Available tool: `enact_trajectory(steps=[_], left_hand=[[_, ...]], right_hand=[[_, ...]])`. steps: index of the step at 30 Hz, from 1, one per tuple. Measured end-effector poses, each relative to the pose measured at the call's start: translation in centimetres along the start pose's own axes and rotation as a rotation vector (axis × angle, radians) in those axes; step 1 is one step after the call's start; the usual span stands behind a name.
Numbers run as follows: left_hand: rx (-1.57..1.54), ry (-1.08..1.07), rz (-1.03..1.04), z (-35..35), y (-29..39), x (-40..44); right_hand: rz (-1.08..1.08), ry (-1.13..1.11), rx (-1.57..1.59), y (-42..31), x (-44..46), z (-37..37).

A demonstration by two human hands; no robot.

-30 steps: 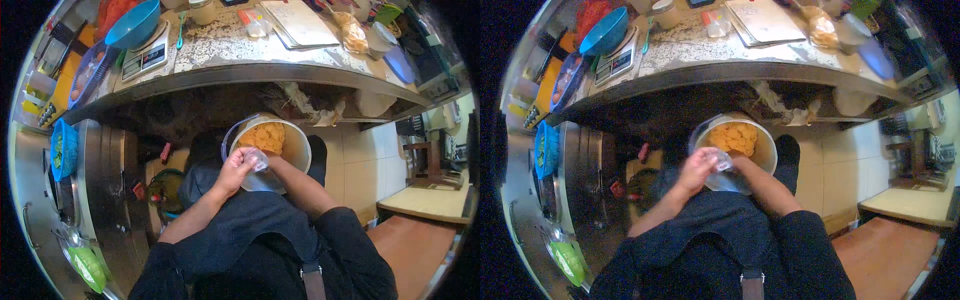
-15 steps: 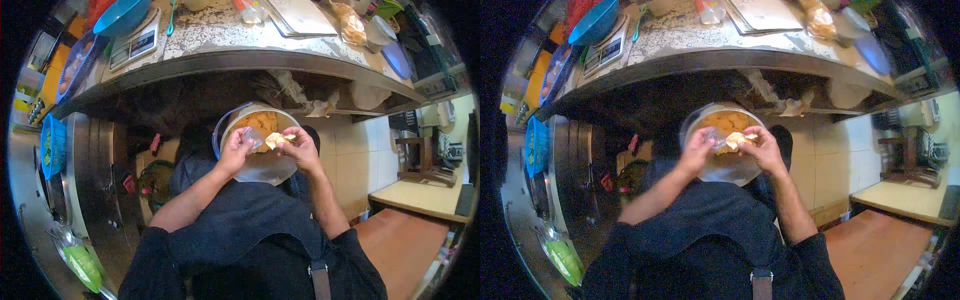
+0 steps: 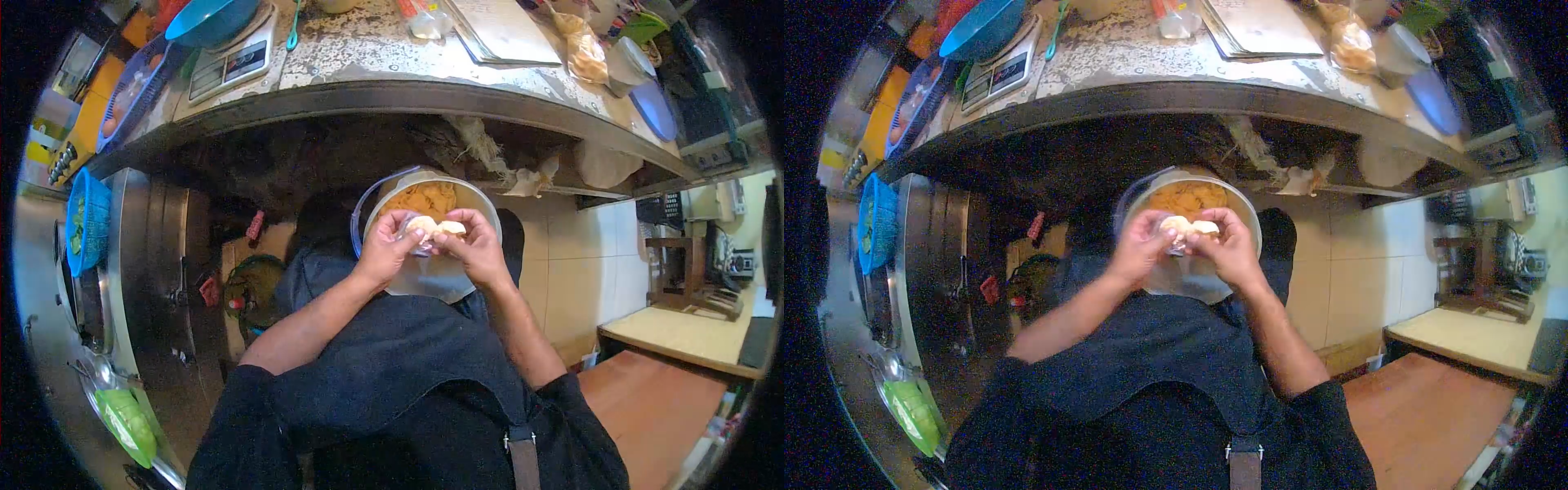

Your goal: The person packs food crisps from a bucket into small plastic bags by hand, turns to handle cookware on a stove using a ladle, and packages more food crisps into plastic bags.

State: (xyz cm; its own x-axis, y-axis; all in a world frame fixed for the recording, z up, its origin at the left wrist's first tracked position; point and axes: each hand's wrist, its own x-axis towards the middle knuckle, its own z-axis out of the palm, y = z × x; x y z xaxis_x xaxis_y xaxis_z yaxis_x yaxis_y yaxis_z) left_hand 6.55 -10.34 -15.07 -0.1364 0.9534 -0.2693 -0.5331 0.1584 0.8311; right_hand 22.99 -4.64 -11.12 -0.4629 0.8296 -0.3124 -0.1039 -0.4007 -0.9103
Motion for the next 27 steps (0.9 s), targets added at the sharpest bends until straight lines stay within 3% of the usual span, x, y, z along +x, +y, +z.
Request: enact_trajectory(steps=[2, 11, 17, 21, 27], left_hand=[[-0.052, -0.002, 0.034, 0.5, 0.5, -0.2], [0.254, 0.037, -0.078, 0.6, 1.7, -0.5], [0.156, 0.046, 0.008, 0.0, 0.0, 0.0], [0.09, -0.008, -0.144, 0.4, 0.7, -0.4], [-0.091, -0.035, -0.275, 0.8, 1.8, -1.3]], right_hand=[[0.03, 0.007, 0.046, -0.2, -0.2, -0.3], [0.102, -0.038, 0.022, -2.3, -0.8, -0.1], [0.103, -0.028, -0.09, -2.6, -0.9, -0.5], [0.062, -0.08, -0.174, -1.9, -0.7, -0.9], [-0.009, 0.06, -0.248, -1.0, -0.8, 0.5]])
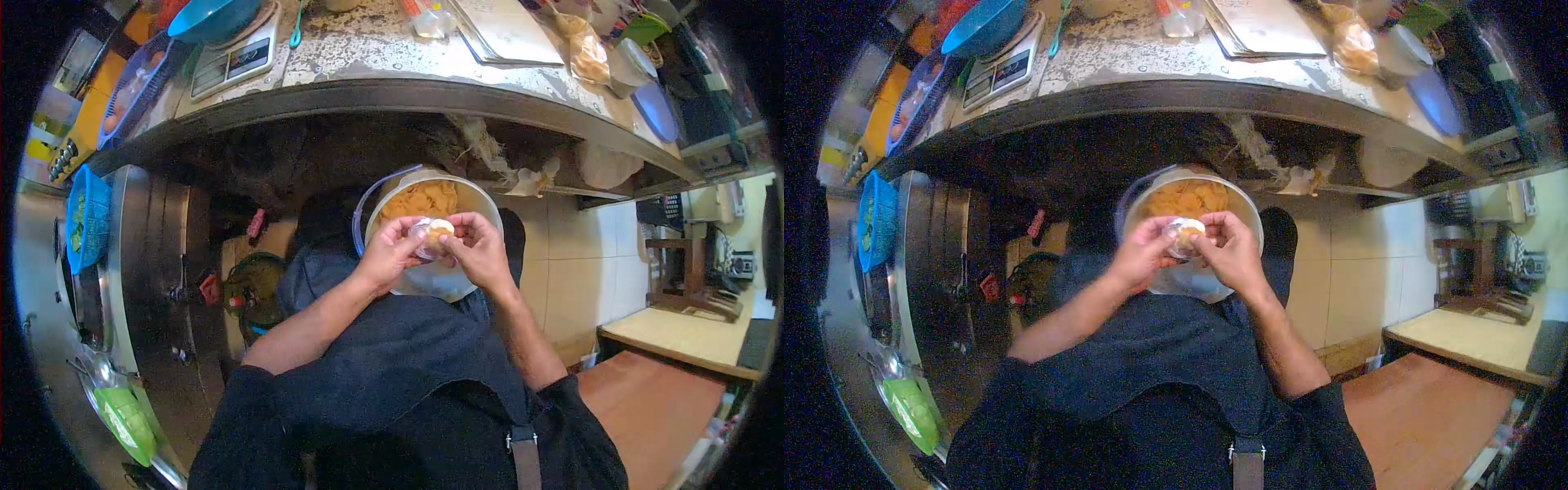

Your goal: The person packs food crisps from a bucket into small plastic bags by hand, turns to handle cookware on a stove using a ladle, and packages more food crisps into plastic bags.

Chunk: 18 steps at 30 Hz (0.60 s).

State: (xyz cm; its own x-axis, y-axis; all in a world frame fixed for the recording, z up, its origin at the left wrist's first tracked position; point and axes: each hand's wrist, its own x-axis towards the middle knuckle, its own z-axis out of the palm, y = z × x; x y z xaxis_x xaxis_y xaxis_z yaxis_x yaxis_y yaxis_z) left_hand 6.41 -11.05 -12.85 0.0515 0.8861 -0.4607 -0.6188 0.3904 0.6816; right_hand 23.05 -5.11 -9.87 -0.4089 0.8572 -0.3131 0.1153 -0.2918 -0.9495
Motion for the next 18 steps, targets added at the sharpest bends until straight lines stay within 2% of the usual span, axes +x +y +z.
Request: enact_trajectory(steps=[7, 10, 13, 16, 18], left_hand=[[-0.035, -0.052, 0.067, -0.9, -1.1, 0.2], [-0.044, -0.047, 0.042, -0.8, -0.8, 0.1], [-0.066, -0.054, 0.016, -0.7, -0.7, 0.2], [-0.055, -0.065, -0.026, -0.6, -0.5, -0.3], [-0.047, -0.098, -0.081, -0.5, -0.5, -0.4]], right_hand=[[0.099, -0.037, 0.103, 0.0, 0.3, -0.5], [0.095, 0.028, 0.14, 0.0, 0.3, -0.2], [-0.092, 0.07, -0.091, 1.3, 0.5, -0.4], [-0.425, 0.16, -0.637, 0.2, -0.4, 0.1], [-0.506, 0.097, -0.744, 0.2, -0.5, 0.6]])
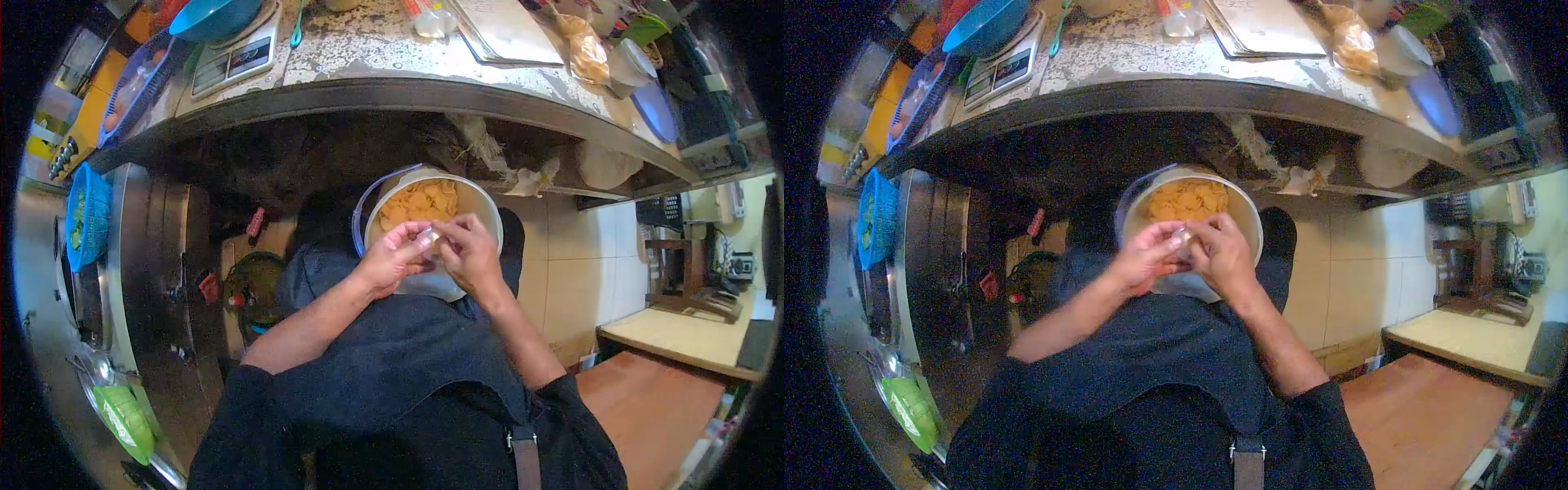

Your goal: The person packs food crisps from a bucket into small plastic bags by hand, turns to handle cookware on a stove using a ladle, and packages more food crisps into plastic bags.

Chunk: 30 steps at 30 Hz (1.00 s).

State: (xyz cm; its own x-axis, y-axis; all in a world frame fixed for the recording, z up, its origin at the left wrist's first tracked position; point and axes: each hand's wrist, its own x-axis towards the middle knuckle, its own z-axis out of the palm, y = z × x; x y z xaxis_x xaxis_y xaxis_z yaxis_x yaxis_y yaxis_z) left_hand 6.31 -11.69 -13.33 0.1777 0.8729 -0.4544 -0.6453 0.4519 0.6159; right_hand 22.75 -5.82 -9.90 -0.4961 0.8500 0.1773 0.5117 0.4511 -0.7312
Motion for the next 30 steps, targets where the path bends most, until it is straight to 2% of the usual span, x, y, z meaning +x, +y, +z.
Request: enact_trajectory(steps=[2, 6, 11, 13, 17, 20, 23, 29, 30], left_hand=[[-0.008, -0.05, -0.074, -0.2, -0.2, 0.0], [0.024, 0.007, -0.089, -0.6, -0.2, -0.1], [0.039, 0.101, -0.129, -0.2, 0.4, -0.1], [0.101, 0.102, -0.075, -0.2, 0.1, 0.1], [0.225, 0.116, 0.034, -0.2, -0.3, 0.2], [0.335, 0.118, 0.126, -0.9, -1.0, 0.6], [0.387, 0.139, 0.305, -1.0, -1.5, 0.9], [0.608, 0.079, 0.239, -1.8, -0.7, 0.3], [0.755, 0.093, 0.332, -2.0, -0.8, 0.2]], right_hand=[[-0.087, -0.067, 0.004, -0.1, -0.1, 0.4], [0.094, -0.174, 0.118, -1.1, 0.1, -0.5], [0.263, -0.124, 0.459, 1.0, -0.3, -1.0], [0.393, -0.134, 0.632, 1.6, -0.5, -1.4], [0.416, -0.143, 0.743, 2.1, -0.4, -2.1], [0.455, -0.128, 0.758, 1.8, -0.5, -2.1], [0.463, -0.142, 0.736, 2.0, -0.6, -1.8], [0.437, -0.166, 0.82, 2.0, -0.8, -2.3], [0.426, -0.13, 0.824, 1.6, -0.9, -3.0]])
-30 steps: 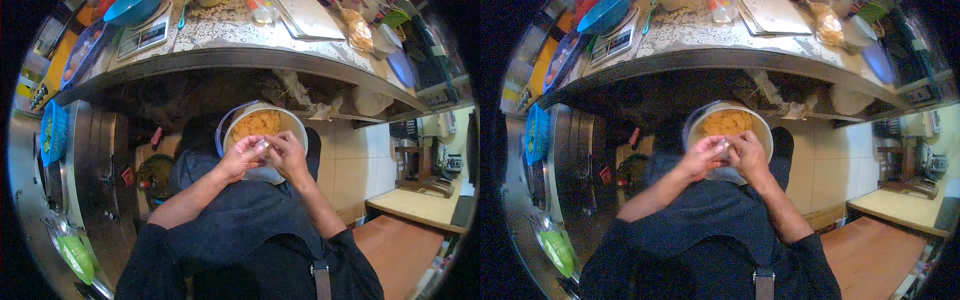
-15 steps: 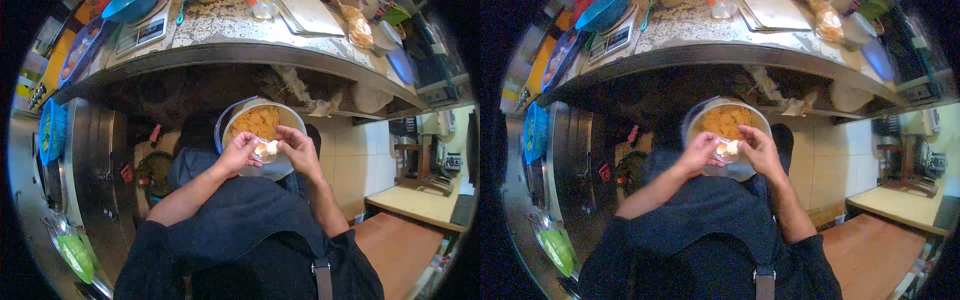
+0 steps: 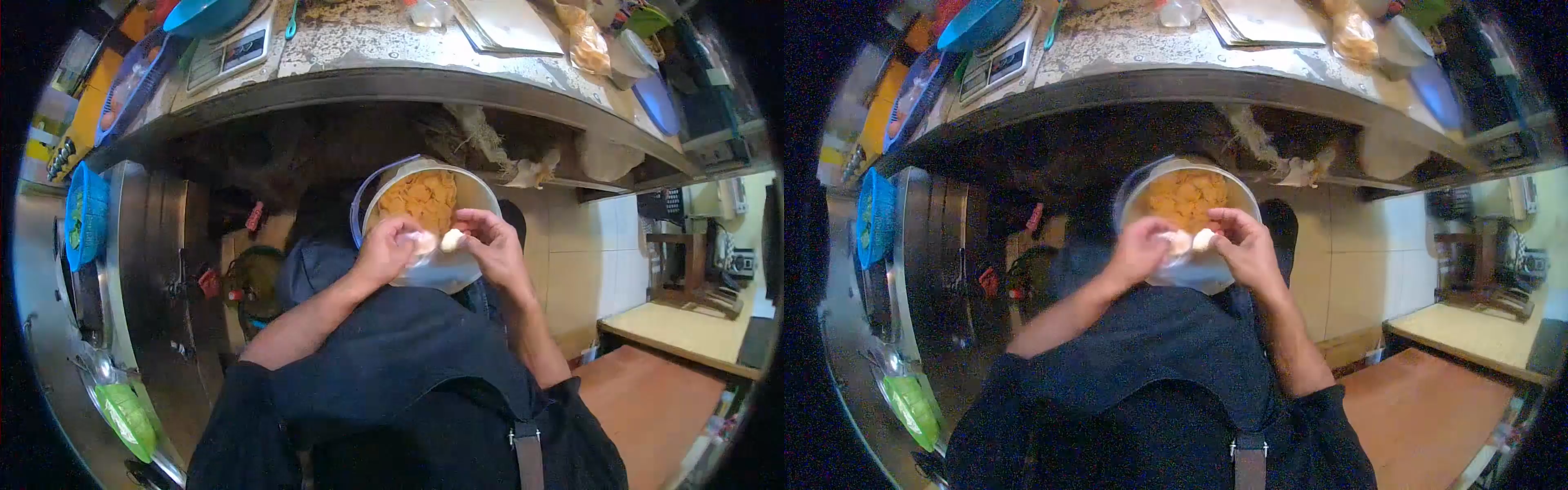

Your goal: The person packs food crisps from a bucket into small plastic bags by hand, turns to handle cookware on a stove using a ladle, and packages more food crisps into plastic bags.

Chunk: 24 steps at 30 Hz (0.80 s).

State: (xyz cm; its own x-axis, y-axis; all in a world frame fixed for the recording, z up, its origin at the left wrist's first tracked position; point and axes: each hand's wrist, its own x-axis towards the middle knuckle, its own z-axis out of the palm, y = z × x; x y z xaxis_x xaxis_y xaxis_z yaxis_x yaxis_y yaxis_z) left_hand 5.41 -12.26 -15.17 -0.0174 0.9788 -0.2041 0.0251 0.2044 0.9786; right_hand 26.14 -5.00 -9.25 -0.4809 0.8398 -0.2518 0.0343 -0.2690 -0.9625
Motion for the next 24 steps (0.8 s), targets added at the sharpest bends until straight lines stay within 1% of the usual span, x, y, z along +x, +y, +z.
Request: enact_trajectory(steps=[2, 5, 7, 8, 9, 11, 12, 14, 15, 16, 17, 18, 19, 21, 23, 24], left_hand=[[0.293, 0.046, 0.181, -0.1, 0.3, -0.5], [0.401, 0.008, 0.147, 0.0, 1.1, -0.6], [0.363, -0.006, 0.079, 0.2, 2.7, -1.0], [0.343, -0.015, 0.046, 0.5, 3.1, -1.2], [0.327, 0.025, 0.082, 0.8, 2.6, -1.3], [0.292, 0.112, 0.156, 1.2, 1.6, -1.3], [0.35, 0.088, 0.107, 1.2, 1.7, -1.4], [0.466, 0.05, 0.017, 0.6, 3.0, -1.2], [0.496, 0.059, 0.074, 0.3, 2.8, -1.2], [0.526, 0.068, 0.133, 0.1, 2.6, -1.1], [0.556, 0.072, 0.187, 0.0, 2.4, -1.1], [0.54, 0.089, 0.19, 0.0, 2.4, -1.0], [0.525, 0.104, 0.189, 0.1, 2.4, -1.0], [0.485, 0.119, 0.206, -0.1, 2.2, -1.5], [0.434, 0.127, 0.26, -0.5, 2.4, -1.7], [0.428, 0.138, 0.205, -0.6, 3.0, -2.0]], right_hand=[[-0.044, 0.054, 0.022, -2.8, -1.3, -0.1], [-0.265, 0.013, 0.204, -8.3, -4.3, 1.4], [-0.496, -0.015, 0.264, -11.6, -6.2, 2.8], [-0.588, -0.045, 0.366, -12.8, -6.9, 3.5], [-0.678, -0.074, 0.469, -13.7, -7.6, 4.3], [-0.774, -0.178, 0.644, -15.7, -8.6, 5.7], [-0.794, -0.28, 0.637, -16.5, -8.7, 5.7], [-0.729, -0.507, 0.615, -17.8, -8.7, 5.5], [-0.691, -0.614, 0.594, -18.5, -8.7, 5.3], [-0.756, -0.525, 0.69, -17.7, -9.7, 7.2], [-0.781, -0.561, 0.739, -17.2, -10.0, 7.8], [-0.805, -0.6, 0.788, -16.7, -10.3, 8.5], [-0.788, -0.769, 0.79, -16.7, -9.5, 7.5], [-0.738, -0.966, 0.741, -17.2, -6.4, 5.5], [-0.639, -0.72, 0.25, -16.7, -3.7, 3.3], [-0.544, -0.431, -0.171, -15.2, -2.7, 2.5]])
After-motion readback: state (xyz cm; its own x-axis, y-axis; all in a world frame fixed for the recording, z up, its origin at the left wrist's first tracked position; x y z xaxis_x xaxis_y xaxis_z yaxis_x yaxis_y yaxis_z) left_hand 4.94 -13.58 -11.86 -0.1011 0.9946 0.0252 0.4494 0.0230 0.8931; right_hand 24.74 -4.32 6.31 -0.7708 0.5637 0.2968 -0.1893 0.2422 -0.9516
